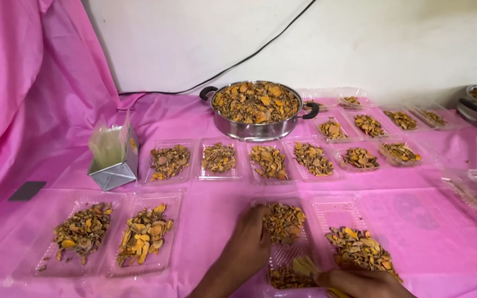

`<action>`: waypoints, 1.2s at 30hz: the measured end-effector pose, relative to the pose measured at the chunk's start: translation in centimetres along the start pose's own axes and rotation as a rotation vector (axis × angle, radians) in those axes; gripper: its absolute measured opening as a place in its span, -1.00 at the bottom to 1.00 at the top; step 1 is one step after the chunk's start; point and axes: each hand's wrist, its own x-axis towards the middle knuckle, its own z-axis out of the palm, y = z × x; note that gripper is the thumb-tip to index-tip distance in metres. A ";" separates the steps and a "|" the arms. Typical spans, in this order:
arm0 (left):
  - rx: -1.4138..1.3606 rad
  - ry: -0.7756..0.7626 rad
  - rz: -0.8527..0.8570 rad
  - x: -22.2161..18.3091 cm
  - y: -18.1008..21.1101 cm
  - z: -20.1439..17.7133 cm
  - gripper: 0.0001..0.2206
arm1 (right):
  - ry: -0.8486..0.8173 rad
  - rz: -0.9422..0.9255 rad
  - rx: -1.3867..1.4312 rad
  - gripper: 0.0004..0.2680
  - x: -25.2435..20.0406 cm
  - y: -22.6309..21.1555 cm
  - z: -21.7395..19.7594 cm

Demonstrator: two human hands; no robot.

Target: Cleaning and sorting dried herbs in plastic containers using a small brush.

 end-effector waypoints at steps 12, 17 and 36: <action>-0.010 -0.032 -0.065 0.3 -0.3 0.1 -0.76 | -0.127 -1.016 0.029 -0.80 0.1 -7.1 -0.6; 0.035 0.007 0.027 0.4 -1.1 0.6 -0.88 | -0.025 -0.915 -0.030 -0.78 0.9 -5.0 -0.8; 0.113 -0.077 -0.054 0.5 1.4 -0.3 -0.86 | 0.395 -0.043 -0.103 -0.81 -0.6 -1.9 2.2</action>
